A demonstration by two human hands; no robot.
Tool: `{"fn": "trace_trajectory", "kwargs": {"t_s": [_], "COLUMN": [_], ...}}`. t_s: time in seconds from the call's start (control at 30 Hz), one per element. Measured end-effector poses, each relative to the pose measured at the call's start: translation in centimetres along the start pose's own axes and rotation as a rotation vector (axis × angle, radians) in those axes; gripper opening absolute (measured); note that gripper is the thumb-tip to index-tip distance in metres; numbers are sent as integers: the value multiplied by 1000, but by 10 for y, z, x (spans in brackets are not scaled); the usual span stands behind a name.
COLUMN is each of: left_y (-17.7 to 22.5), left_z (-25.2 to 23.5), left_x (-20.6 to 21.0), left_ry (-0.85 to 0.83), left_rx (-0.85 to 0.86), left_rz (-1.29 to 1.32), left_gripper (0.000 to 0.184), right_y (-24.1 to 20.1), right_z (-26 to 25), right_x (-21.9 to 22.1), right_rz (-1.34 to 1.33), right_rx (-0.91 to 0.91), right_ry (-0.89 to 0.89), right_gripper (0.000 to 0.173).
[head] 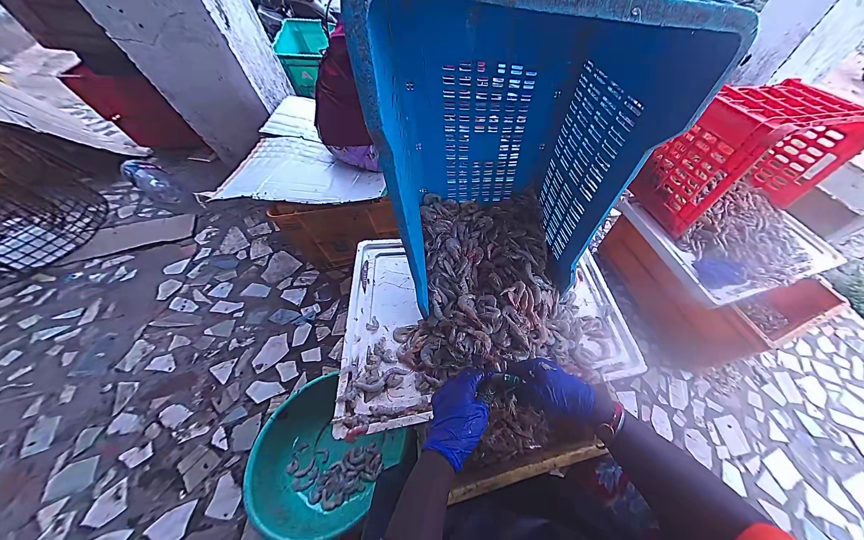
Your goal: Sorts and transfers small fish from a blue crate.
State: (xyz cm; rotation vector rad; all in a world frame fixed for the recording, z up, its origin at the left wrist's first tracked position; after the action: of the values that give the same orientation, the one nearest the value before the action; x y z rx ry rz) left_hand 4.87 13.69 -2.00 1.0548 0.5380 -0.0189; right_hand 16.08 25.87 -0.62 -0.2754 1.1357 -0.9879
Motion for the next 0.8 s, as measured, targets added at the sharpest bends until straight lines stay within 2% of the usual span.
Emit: {"fn": "trace_trajectory", "kwargs": {"t_s": [0.2,0.27,0.33,0.37,0.43,0.5,0.53,0.57,0.63,0.67,0.73,0.8], "left_y": [16,21,24,25,26,20,13,6,-6,-8,0,9], "left_z": [6,8,10,10,9,8,7,7,8,9,12,15], "left_x": [-7,-4,2,3,3,0,-2,-5,-7,-6,-1,5], "left_ry": [163,181,199,204,203,188,174,151,83,68,60,79], "left_rx": [88,117,158,166,142,91,65,36,3,18,102,140], "left_rz": [-389,-471,-492,-496,-483,-387,-294,-179,115,269,549,719], "left_gripper": [40,42,41,39,36,36,36,37,39,40,39,33], "right_y": [3,1,4,6,4,0,0,2,10,14,10,-7], "right_z": [3,4,5,5,10,16,23,31,40,39,33,26], "right_x": [-3,-4,1,5,11,9,4,-3,-13,-12,-5,6], "right_rz": [-12,-10,-66,-150,-504,-812,-791,-614,-23,205,362,505], "right_rx": [100,133,128,105,40,-71,-100,-90,-1,23,6,-74], "right_ry": [-117,-78,43,128,293,339,297,238,148,174,251,386], "right_gripper": [31,32,30,29,24,27,29,29,28,34,50,45]}}
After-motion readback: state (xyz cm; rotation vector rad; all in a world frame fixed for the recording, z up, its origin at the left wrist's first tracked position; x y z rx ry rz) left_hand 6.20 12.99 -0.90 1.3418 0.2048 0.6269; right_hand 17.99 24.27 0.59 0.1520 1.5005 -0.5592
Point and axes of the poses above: each hand's wrist, its own z-axis away from the middle knuckle, its own x-axis out of the palm, y = z × x, the point moved 6 cm from there along -z, towards the middle knuckle, and after that the axes turned 13 degrees about z, right-handed, at the moved point
